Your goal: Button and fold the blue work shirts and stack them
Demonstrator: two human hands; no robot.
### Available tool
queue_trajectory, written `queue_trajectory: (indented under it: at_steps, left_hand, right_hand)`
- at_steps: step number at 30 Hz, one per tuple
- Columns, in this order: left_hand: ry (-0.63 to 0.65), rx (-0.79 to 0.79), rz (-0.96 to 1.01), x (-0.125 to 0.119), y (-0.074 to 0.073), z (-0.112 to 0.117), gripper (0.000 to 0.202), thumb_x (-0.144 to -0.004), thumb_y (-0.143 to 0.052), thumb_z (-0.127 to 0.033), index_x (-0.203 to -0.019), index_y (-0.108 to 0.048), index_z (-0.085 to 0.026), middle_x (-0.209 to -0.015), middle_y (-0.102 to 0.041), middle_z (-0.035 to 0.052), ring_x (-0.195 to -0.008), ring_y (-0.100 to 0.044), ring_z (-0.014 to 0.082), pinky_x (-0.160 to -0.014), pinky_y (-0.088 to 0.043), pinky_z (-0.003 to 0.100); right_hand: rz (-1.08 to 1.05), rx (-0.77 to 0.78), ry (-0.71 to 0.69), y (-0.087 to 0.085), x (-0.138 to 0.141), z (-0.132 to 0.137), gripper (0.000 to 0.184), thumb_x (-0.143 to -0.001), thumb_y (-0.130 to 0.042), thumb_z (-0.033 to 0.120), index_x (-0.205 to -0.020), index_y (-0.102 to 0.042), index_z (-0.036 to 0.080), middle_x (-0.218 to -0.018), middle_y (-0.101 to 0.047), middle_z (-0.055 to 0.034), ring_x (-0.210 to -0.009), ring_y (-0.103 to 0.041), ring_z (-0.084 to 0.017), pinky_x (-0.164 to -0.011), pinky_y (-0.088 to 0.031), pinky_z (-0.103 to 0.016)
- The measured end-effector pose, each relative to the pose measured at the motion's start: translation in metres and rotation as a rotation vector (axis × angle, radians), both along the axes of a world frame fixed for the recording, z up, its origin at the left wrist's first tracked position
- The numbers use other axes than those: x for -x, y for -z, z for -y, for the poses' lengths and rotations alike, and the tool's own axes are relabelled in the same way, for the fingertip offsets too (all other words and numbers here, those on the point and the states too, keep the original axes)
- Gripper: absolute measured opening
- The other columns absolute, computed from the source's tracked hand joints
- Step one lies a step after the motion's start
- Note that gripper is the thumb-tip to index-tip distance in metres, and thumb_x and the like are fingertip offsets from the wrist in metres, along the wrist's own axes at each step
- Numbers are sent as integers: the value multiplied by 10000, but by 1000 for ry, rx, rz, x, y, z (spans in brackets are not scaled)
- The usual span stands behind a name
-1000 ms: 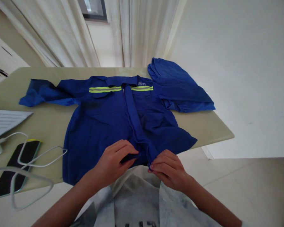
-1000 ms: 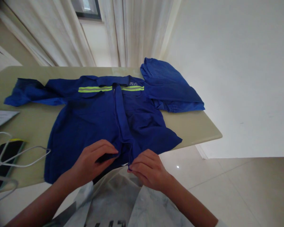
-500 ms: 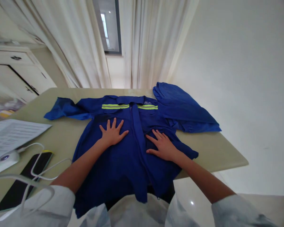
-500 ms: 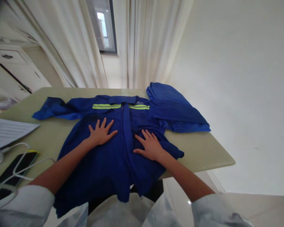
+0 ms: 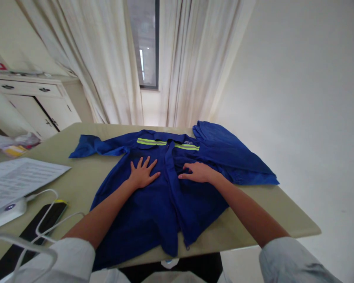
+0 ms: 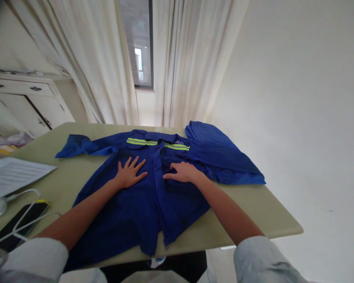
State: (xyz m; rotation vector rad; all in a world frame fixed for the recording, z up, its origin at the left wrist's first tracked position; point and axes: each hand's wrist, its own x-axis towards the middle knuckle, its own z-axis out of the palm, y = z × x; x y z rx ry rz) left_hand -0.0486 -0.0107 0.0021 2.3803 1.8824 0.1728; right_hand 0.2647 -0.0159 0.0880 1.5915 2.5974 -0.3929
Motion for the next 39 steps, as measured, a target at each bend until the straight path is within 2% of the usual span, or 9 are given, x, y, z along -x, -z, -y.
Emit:
queue_trajectory:
  at_steps: [4, 10, 16, 20, 23, 27, 32, 36, 39]
  left_hand:
    - [12, -30, 2, 4, 4, 18, 799, -990, -364, -764, -1684, -278, -377, -1770, -206, 95, -1613, -158, 489, -1162, -81, 865]
    - [-4, -55, 13, 1, 5, 31, 803, -988, -353, -773, -1680, -302, -369, -1770, -202, 78, -1614, -164, 480, -1177, -81, 852]
    - [-34, -39, 14, -2, 2, 20, 827, -975, -339, -801, -1682, -295, -374, -1771, -203, 78, -1615, -151, 484, -1173, -64, 861]
    - [-52, 2, 3, -4, -5, 5, 845, -973, -324, -809, -1688, -281, -360, -1776, -174, 87, -1614, -139, 493, -1159, -65, 873]
    - [-43, 15, -13, -3, -6, 0, 850, -973, -318, -810, -1692, -268, -357, -1780, -156, 87, -1615, -126, 500, -1153, -69, 878]
    - [-19, 10, -32, -2, -3, 2, 830, -985, -307, -793, -1693, -262, -361, -1780, -162, 80, -1615, -135, 493, -1161, -71, 870]
    - [-24, -31, -19, -1, 1, 9, 781, -991, -364, -757, -1679, -303, -393, -1774, -213, 62, -1608, -179, 481, -1182, -103, 843]
    - [-42, -85, 13, -4, -14, -9, 630, -994, -404, -738, -1458, -621, -370, -1591, -544, 108, -1455, -456, 460, -1164, -255, 783]
    - [-119, -174, 98, -12, -35, -53, 497, -1066, -356, -567, -1110, -737, -250, -1223, -727, 127, -1184, -648, 346, -1102, -444, 588]
  right_hand:
    - [-60, -253, 151, -4, 0, -47, 732, -1013, -439, 755, -1510, -569, 233, -1502, -612, -161, -1348, -599, -345, -1121, -454, -440]
    - [62, -63, 287, 35, 26, -126, 870, -975, -440, 813, -1637, -429, 248, -1662, -436, -180, -1482, -479, -389, -1198, -376, -528]
    - [49, -77, 281, 55, 34, -164, 928, -936, -458, 853, -1674, -355, 299, -1741, -286, -155, -1584, -303, -417, -1253, -272, -578]
    - [20, -88, 304, 53, 32, -174, 904, -933, -509, 822, -1659, -388, 297, -1740, -296, -143, -1580, -310, -418, -1257, -262, -577]
    - [-11, -94, 321, 45, 39, -181, 770, -959, -550, 724, -1579, -519, 270, -1639, -484, -144, -1483, -476, -388, -1199, -370, -519]
    - [-71, -182, 410, 34, 64, -187, 570, -1091, -287, 457, -1381, -688, 174, -1402, -680, -178, -1297, -635, -321, -1066, -478, -411]
    - [-122, -303, 470, 48, 92, -173, 479, -1046, -385, 369, -1313, -692, 117, -1381, -644, -226, -1280, -607, -343, -1030, -490, -446]
    - [-143, -409, 483, 64, 97, -163, 413, -1030, -415, 318, -1289, -672, 126, -1383, -607, -238, -1311, -550, -348, -1069, -454, -478]
    - [-163, -442, 521, 68, 97, -164, 381, -1013, -452, 319, -1268, -666, 135, -1340, -608, -248, -1268, -567, -356, -1027, -474, -468]
